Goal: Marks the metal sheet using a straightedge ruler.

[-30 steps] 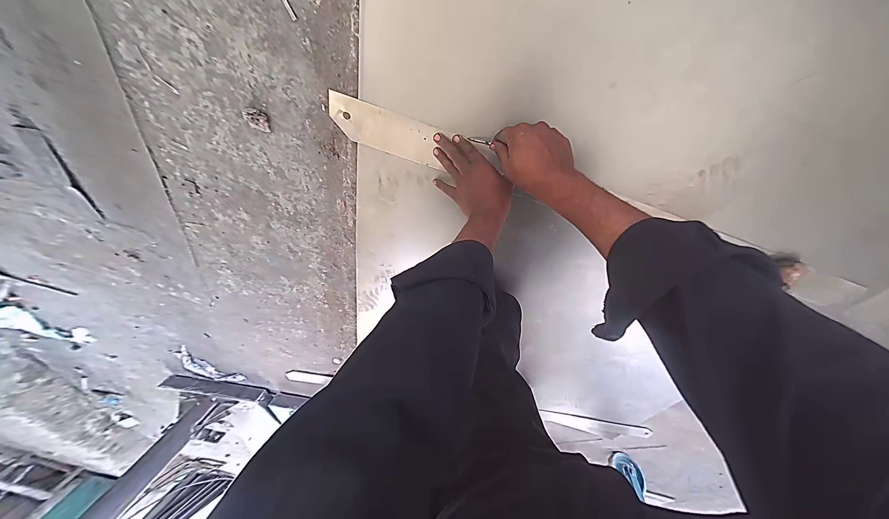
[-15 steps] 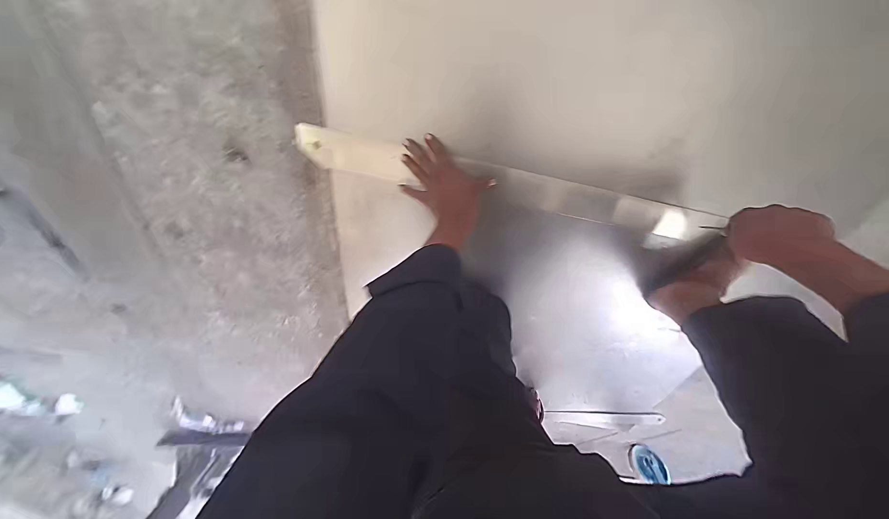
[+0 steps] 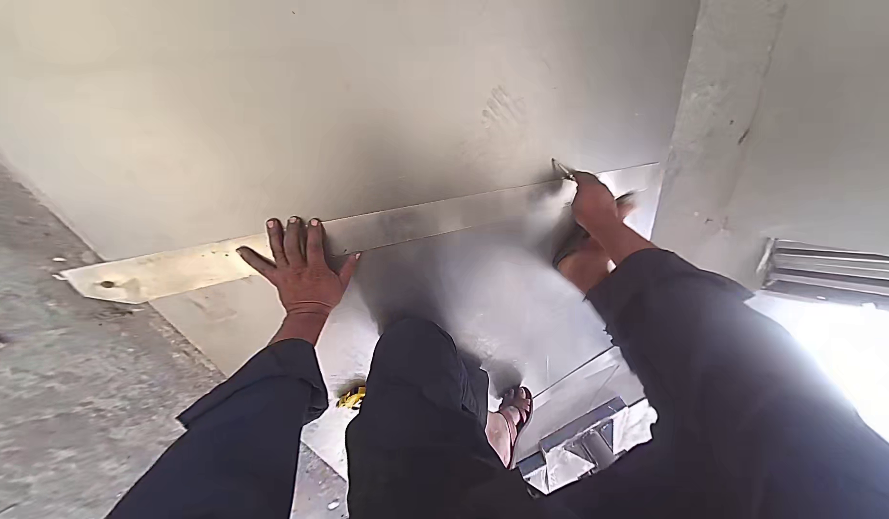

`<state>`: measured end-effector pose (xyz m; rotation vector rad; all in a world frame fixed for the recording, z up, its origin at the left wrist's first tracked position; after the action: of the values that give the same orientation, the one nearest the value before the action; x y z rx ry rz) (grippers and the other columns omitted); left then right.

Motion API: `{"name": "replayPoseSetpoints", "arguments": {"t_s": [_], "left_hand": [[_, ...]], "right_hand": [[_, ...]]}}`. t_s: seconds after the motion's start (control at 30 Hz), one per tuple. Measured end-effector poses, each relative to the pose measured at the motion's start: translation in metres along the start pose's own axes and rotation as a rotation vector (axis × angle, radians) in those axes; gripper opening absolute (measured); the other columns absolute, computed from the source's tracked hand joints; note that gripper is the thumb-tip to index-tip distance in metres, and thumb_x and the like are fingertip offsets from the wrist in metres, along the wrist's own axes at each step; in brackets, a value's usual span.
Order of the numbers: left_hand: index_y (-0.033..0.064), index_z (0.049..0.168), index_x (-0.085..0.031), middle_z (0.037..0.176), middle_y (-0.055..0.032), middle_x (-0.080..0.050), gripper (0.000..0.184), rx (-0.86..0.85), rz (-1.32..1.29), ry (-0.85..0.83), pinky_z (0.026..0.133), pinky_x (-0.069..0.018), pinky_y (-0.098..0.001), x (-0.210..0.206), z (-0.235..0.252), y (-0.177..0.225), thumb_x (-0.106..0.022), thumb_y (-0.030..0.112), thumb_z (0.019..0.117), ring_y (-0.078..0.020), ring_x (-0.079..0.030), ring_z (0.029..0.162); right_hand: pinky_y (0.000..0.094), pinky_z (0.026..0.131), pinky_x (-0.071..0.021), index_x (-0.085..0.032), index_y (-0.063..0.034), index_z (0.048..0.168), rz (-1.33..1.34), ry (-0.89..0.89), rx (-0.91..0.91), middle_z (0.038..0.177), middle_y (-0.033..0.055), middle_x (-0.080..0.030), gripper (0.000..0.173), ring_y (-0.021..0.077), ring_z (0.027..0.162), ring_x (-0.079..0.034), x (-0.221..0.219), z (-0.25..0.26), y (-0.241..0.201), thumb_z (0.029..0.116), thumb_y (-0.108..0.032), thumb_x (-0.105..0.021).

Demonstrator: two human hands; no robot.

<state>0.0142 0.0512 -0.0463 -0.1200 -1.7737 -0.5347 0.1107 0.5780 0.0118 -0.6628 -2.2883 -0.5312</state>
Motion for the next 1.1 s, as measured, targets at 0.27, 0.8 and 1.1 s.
{"name": "replayPoseSetpoints", "arguments": {"t_s": [0.27, 0.8, 1.1], "left_hand": [[0.0204, 0.159, -0.036, 0.163, -0.0155, -0.038, 0.094, -0.014, 0.047, 0.087, 0.114, -0.0068, -0.0802, -0.013, -0.005, -0.01, -0.044, 0.08, 0.0876, -0.0432, -0.022, 0.155], [0.0196, 0.157, -0.039, 0.156, -0.017, -0.044, 0.097, -0.034, 0.066, 0.146, 0.118, -0.0111, -0.0732, -0.011, -0.001, -0.011, -0.046, 0.082, 0.083, -0.0422, -0.027, 0.153], [0.0168, 0.154, -0.04, 0.154, -0.0213, -0.045, 0.094, -0.026, 0.129, 0.127, 0.116, -0.0178, -0.072, -0.005, -0.011, -0.007, -0.046, 0.081, 0.0846, -0.0445, -0.031, 0.15]], "right_hand": [[0.0702, 0.082, -0.0533, -0.034, -0.0245, 0.162, -0.05, -0.126, 0.094, 0.154, 0.0104, -0.054, 0.069, 0.0482, 0.105, -0.07, -0.016, -0.005, 0.023, 0.0993, 0.002, -0.04], [0.0682, 0.082, -0.0552, -0.036, -0.0222, 0.162, 0.089, 0.067, 0.503, 0.171, -0.0009, -0.027, 0.094, 0.0417, 0.115, -0.069, -0.046, 0.009, 0.075, 0.083, -0.018, -0.087], [0.0664, 0.077, -0.0554, -0.05, -0.0151, 0.15, -0.015, 0.137, 0.532, 0.158, 0.0112, -0.045, 0.083, 0.0441, 0.113, -0.067, -0.038, 0.019, 0.091, 0.0778, -0.023, -0.091]]}}
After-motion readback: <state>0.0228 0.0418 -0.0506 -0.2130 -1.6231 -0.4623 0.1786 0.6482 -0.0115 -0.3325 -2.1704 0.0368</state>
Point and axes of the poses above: each hand's wrist, its own z-axis towards the middle knuckle, its own x-axis out of the back of the hand, y = z × x, the point moved 5 cm from there along z, towards the middle knuckle
